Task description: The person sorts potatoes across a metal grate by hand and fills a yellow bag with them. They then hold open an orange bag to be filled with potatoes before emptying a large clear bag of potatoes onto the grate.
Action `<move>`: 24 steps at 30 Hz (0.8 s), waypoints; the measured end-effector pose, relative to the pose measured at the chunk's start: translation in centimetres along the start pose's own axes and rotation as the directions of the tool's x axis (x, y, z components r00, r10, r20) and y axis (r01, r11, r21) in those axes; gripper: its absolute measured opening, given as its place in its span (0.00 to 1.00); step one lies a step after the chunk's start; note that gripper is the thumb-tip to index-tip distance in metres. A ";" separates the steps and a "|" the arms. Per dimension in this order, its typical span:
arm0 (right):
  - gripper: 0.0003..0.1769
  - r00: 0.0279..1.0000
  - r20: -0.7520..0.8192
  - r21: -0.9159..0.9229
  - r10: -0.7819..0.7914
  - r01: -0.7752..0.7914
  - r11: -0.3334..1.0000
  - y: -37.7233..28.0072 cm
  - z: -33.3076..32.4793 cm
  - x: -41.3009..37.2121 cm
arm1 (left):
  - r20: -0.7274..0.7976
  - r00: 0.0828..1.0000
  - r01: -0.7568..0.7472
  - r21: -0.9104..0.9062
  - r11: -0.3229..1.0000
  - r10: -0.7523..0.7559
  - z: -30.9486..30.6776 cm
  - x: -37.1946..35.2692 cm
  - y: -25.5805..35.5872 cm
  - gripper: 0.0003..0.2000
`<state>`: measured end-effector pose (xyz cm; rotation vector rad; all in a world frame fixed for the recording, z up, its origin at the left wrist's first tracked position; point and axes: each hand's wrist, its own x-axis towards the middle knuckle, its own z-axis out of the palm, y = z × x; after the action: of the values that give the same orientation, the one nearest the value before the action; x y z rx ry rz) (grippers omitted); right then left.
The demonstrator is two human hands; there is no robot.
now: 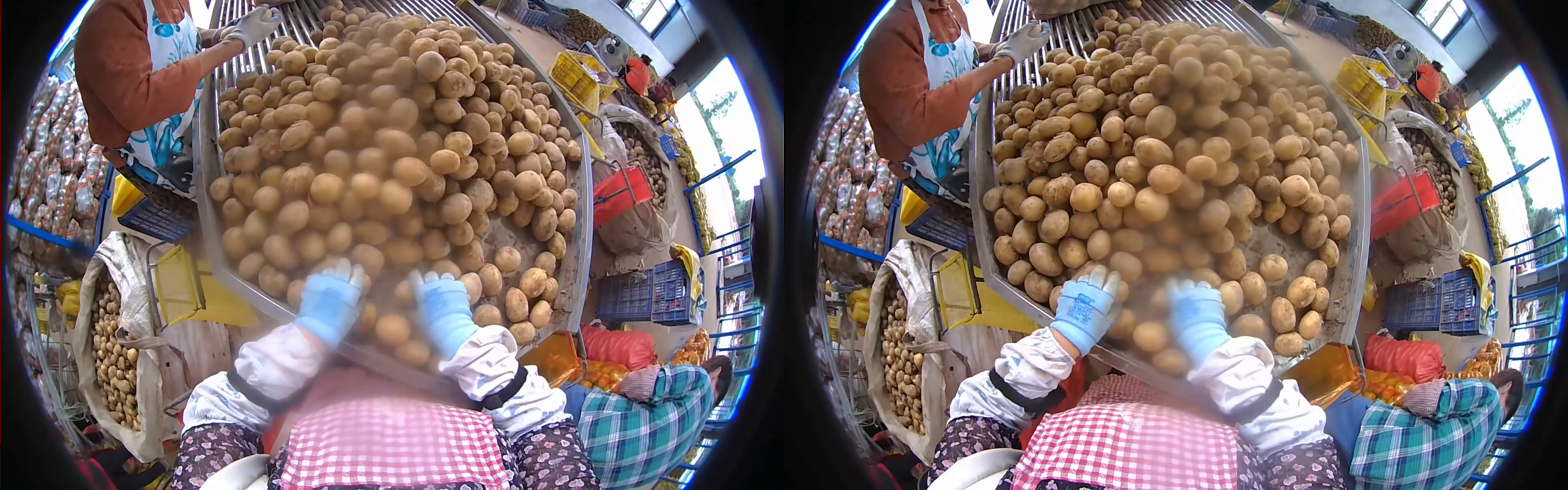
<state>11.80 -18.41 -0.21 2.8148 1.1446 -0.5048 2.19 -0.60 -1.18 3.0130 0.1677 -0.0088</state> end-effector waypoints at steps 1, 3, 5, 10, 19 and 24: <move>0.33 0.994 0.105 -0.037 0.038 -0.035 0.999 -0.5 0.1 1.2 | 0.048 0.999 0.020 0.033 0.999 -0.022 1.1 1.0 0.3 0.16; 0.35 0.975 0.214 0.022 0.066 -0.072 0.997 -0.3 -1.3 2.2 | 0.089 0.996 0.014 0.038 0.999 -0.017 1.3 2.0 0.3 0.15; 0.34 0.975 0.221 0.220 0.039 -0.089 0.971 0.7 -4.6 1.5 | 0.077 0.996 -0.041 -0.018 0.999 0.042 -0.3 2.7 -0.1 0.14; 0.31 0.977 0.044 0.757 -0.209 0.104 0.645 2.5 -4.8 -2.7 | -0.133 0.990 -0.098 -0.444 0.890 0.042 -4.2 -1.2 -3.1 0.21; 0.30 0.986 0.114 0.690 -0.120 0.008 0.723 -0.6 -5.6 -4.8 | 0.569 0.822 -0.179 0.200 0.963 0.034 -2.1 0.0 3.2 0.13; 0.23 0.900 0.027 0.992 0.435 0.030 -0.123 10.1 -1.4 -6.0 | 0.725 0.689 -0.300 0.247 0.922 0.030 -2.0 1.7 4.8 0.13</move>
<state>15.17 -29.46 2.37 4.4112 -0.1286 -1.4461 4.44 -4.93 1.40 3.0635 -0.2189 -1.3052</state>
